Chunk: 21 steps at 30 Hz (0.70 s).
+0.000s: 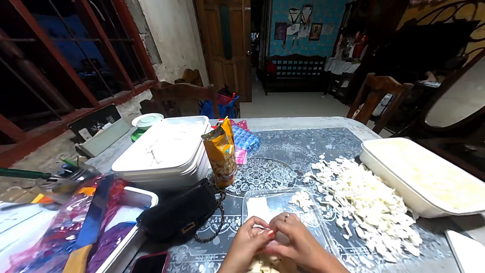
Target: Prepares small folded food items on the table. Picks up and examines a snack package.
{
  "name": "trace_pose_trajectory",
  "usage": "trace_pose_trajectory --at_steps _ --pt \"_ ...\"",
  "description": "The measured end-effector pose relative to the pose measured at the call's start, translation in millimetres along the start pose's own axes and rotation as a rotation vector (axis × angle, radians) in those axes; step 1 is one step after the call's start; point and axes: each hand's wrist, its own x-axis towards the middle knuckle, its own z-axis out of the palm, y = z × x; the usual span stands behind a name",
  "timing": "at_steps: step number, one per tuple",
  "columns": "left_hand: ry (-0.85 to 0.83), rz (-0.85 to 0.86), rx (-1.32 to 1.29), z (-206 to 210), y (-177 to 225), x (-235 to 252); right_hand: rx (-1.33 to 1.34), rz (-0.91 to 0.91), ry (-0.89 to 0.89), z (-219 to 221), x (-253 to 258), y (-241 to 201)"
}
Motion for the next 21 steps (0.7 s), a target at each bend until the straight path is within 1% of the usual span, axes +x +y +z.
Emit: trace_pose_trajectory --at_steps 1,2,3,5,7,8,10,11,13,15,16,18,20,21 --pt "0.008 -0.021 -0.059 0 2 0 -0.012 -0.053 0.022 0 0 3" --pt "0.023 -0.038 -0.098 1 4 0 0.011 -0.066 0.047 0 0 5" --pt "0.034 -0.047 -0.111 1 5 -1 0.068 -0.037 0.071 -1 0 5" --pt "0.035 -0.019 -0.057 3 8 -3 0.208 0.115 0.121 -2 -1 1" --pt "0.028 0.103 0.106 6 5 -6 0.307 0.304 0.123 -4 0 -6" --pt "0.055 0.187 0.218 8 1 -7 0.341 0.362 0.114 -5 1 -7" --pt "0.143 0.355 0.444 6 -9 -6 0.397 0.401 0.066 -8 1 -7" --pt "0.16 0.392 0.496 5 -10 -6 0.414 0.411 0.038 -10 2 -6" --pt "0.117 0.368 0.437 0 -7 -4 0.421 0.429 0.038 -15 3 -2" --pt "0.07 0.299 0.279 -2 -1 -3 0.361 0.445 0.095 -15 4 -1" --pt "0.074 0.273 0.2 -1 0 -3 0.306 0.442 0.111 -13 4 -3" --pt "0.118 0.267 0.079 1 2 -2 0.214 0.381 0.075 -9 3 -9" --pt "0.197 0.277 -0.018 3 -2 1 0.214 0.27 -0.004 -5 1 -16" --pt "0.221 0.275 -0.046 3 -4 3 0.244 0.213 -0.007 -3 0 -15"
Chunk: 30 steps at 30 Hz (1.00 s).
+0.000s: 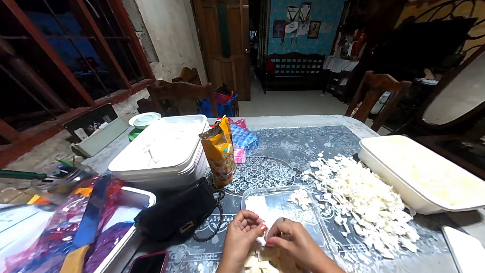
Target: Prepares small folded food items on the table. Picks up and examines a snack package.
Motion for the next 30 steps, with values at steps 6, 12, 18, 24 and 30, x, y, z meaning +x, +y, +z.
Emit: trace_pose_trajectory --at_steps 6,12,18,24,30 --pt "-0.215 0.048 0.098 -3 2 -5 0.093 -0.023 0.199 -5 6 16" --pt "-0.094 0.14 0.408 -8 6 1 -0.597 -0.526 0.28 15 3 16" --pt "-0.462 0.285 1.242 -12 4 -5 -1.078 -0.353 0.7 -30 9 21" --pt "-0.392 0.464 1.321 -12 -13 -6 -0.805 0.257 0.256 -72 6 9" --pt "-0.419 0.229 1.144 -15 1 -2 -0.597 0.578 -0.416 -42 17 -7"
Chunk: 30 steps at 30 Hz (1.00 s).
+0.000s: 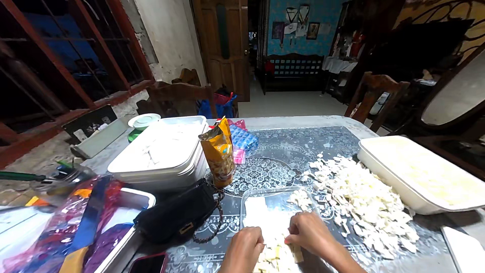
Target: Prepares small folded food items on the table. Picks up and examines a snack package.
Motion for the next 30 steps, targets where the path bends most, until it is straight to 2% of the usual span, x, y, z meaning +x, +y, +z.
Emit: trace_pose_trajectory --at_steps 3,6,8,10,13,16,18,20,22,24,25,28,30 --pt "-0.098 -0.142 -0.189 -12 -5 6 0.045 -0.003 -0.028 2 5 1" --pt "0.095 -0.219 -0.371 -14 -5 6 0.162 -0.062 0.055 3 5 6" --pt "0.238 -0.226 -0.443 -10 -2 6 0.264 -0.168 0.162 4 2 8" --pt "0.321 -0.202 -0.471 -6 0 5 0.304 -0.259 0.222 3 -2 7" --pt "0.435 -0.131 -0.411 1 3 4 0.364 -0.267 0.246 1 -6 3" --pt "0.621 0.136 -0.093 15 2 2 0.533 -0.262 0.374 6 -8 1" --pt "0.583 0.277 0.101 24 1 0 0.574 -0.291 0.457 8 -8 3" --pt "0.455 0.269 0.156 30 2 -4 0.57 -0.332 0.533 10 -4 8" --pt "0.282 0.172 0.068 28 4 -6 0.578 -0.351 0.615 13 -1 11" --pt "0.088 0.007 -0.114 14 5 -4 0.639 -0.377 0.695 15 1 11" --pt "0.042 -0.059 -0.211 6 4 -2 0.711 -0.396 0.702 15 2 11" --pt "0.138 -0.188 -0.538 -5 2 4 1.013 -0.406 0.522 12 -5 3" --pt "0.198 -0.203 -0.706 -4 0 6 1.054 -0.395 0.385 16 -7 -3"
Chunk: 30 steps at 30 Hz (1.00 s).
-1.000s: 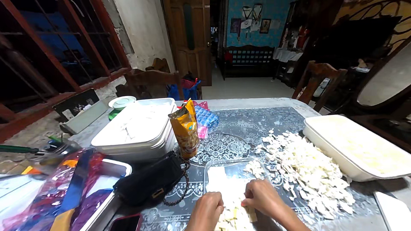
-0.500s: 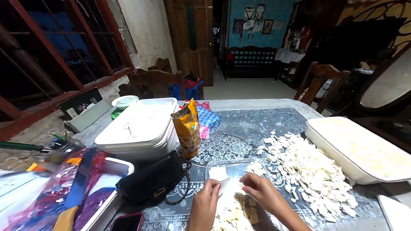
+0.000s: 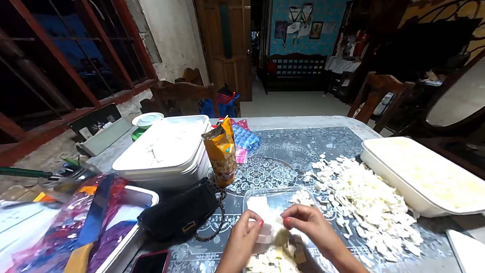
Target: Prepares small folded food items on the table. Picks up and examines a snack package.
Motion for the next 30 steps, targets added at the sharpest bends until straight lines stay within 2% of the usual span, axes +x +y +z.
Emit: trace_pose_trajectory --at_steps 3,7,10,12,14,19,22,24,26,28,30 --pt "0.02 0.029 -0.068 7 -4 -1 -0.162 -0.021 -0.081 11 -3 9" --pt "0.006 0.002 -0.124 14 0 -7 -0.359 -0.123 -0.036 23 -6 17" --pt "0.007 0.015 -0.134 14 2 -7 -0.254 -0.167 -0.013 22 -4 24" --pt "0.0 0.01 -0.147 12 4 -7 -0.086 -0.106 0.024 20 -1 19" --pt "-0.014 -0.01 -0.174 12 6 -7 -0.058 -0.082 0.039 21 0 15" --pt "-0.092 -0.191 -0.369 8 5 -3 -0.463 -0.425 -0.097 24 -2 31" --pt "-0.105 -0.271 -0.546 4 8 -2 -0.525 -0.554 -0.132 18 2 33" --pt "-0.106 -0.286 -0.556 4 12 -2 -0.443 -0.474 -0.084 17 1 30" --pt "-0.107 -0.225 -0.433 7 17 -6 -0.34 -0.277 -0.029 17 -1 25" --pt "-0.05 -0.044 -0.186 12 12 -9 -0.273 -0.11 -0.014 17 -1 21" --pt "0.07 0.143 0.053 15 3 -11 -0.23 -0.044 -0.043 14 1 21"
